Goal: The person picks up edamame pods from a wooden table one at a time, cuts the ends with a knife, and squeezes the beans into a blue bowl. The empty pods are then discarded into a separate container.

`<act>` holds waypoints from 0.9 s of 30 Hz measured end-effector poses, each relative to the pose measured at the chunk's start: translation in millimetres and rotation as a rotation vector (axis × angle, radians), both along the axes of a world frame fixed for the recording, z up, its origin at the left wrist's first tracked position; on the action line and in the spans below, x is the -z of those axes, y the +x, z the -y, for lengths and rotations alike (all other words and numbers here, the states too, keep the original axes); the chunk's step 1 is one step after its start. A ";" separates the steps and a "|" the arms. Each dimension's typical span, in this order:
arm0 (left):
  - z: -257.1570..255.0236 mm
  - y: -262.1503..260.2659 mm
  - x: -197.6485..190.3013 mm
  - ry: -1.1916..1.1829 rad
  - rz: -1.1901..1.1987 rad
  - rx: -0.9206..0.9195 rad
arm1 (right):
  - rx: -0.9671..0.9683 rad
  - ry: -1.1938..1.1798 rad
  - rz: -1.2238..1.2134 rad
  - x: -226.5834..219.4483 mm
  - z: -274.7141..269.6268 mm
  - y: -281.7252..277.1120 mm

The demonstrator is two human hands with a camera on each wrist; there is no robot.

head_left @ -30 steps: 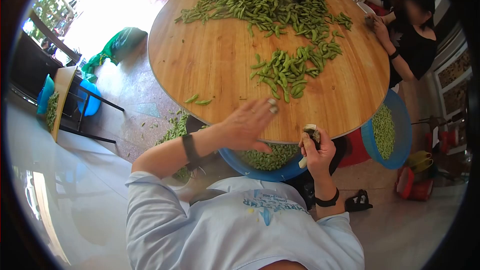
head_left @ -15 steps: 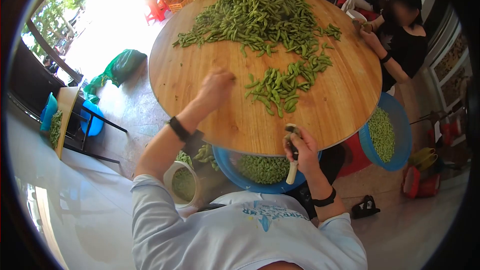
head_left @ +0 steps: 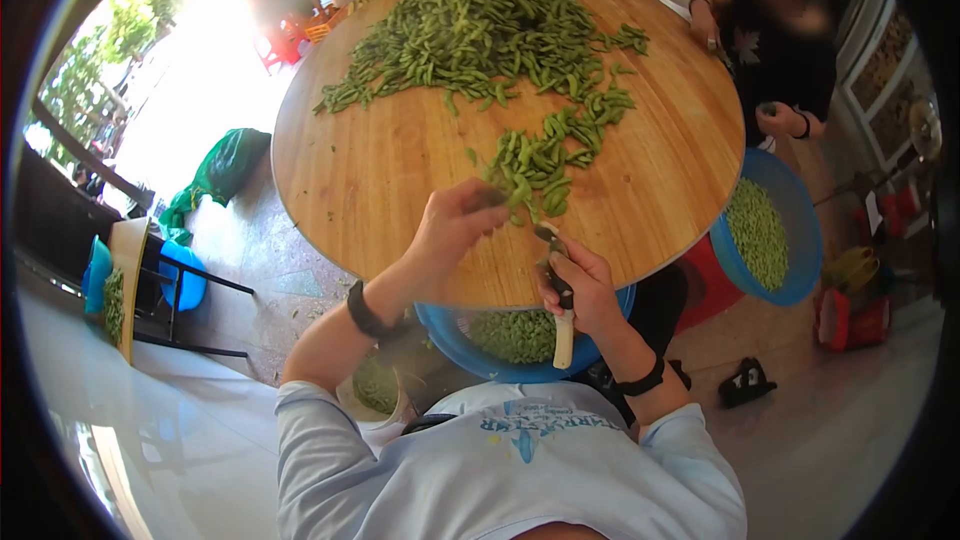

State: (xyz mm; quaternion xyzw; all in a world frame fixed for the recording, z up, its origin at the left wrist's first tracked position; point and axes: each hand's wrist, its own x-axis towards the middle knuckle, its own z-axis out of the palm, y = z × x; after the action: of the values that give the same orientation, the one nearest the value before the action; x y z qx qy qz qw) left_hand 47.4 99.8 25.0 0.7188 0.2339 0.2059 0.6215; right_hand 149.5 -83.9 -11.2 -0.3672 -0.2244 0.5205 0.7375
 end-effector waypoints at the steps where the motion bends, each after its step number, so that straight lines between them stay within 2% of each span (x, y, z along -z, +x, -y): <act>1: 11.8 -4.8 -3.9 -0.136 0.016 0.058 | 0.014 -0.008 -0.006 -0.6 -0.8 -1.9; 2: 20.5 -7.9 -5.0 -0.274 0.034 0.112 | -0.003 -0.008 -0.031 -1.2 -1.2 -3.5; 6: 37.1 -10.5 3.3 -0.297 0.026 0.157 | -0.086 0.060 -0.072 -4.8 3.5 -4.6; 9: 38.3 -11.6 9.2 -0.350 0.022 0.168 | -0.097 0.076 -0.084 4.0 5.5 -4.0; 15: 45.9 -13.7 10.7 -0.311 0.038 0.121 | -0.076 0.056 -0.049 0.3 6.8 -7.0; 17: 47.9 -12.3 18.0 -0.306 0.210 0.096 | -0.038 0.021 -0.032 0.1 5.9 -11.3; 18: 46.4 -11.8 19.7 -0.307 0.212 0.096 | 0.003 -0.014 -0.016 -0.4 5.6 -12.5; 20: 42.1 -11.9 21.3 -0.477 0.168 0.164 | -0.015 0.004 -0.045 -4.0 7.3 -11.9; 21: 40.3 -12.7 19.0 -0.477 0.170 0.161 | -0.034 0.023 -0.076 -5.2 7.7 -11.3; 23: 37.8 -14.5 13.1 -0.922 0.132 0.276 | -0.087 0.019 -0.145 -4.3 9.3 -5.6; 24: 37.3 -15.6 17.2 -0.924 0.132 0.276 | -0.137 0.014 -0.216 -3.7 11.0 -3.9; 26: 36.7 -16.3 28.4 -1.127 0.161 0.332 | -0.132 -0.005 -0.225 -3.5 13.5 -2.8; 27: 37.4 -15.2 27.0 -1.126 0.164 0.334 | -0.127 -0.019 -0.233 -3.9 13.5 -2.1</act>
State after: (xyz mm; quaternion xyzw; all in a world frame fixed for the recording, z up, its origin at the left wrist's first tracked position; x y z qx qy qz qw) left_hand 32.2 62.4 -2.0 0.2875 0.1417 0.0044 0.9472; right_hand 147.4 -97.4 -7.3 -0.2961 -0.1550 0.6072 0.7208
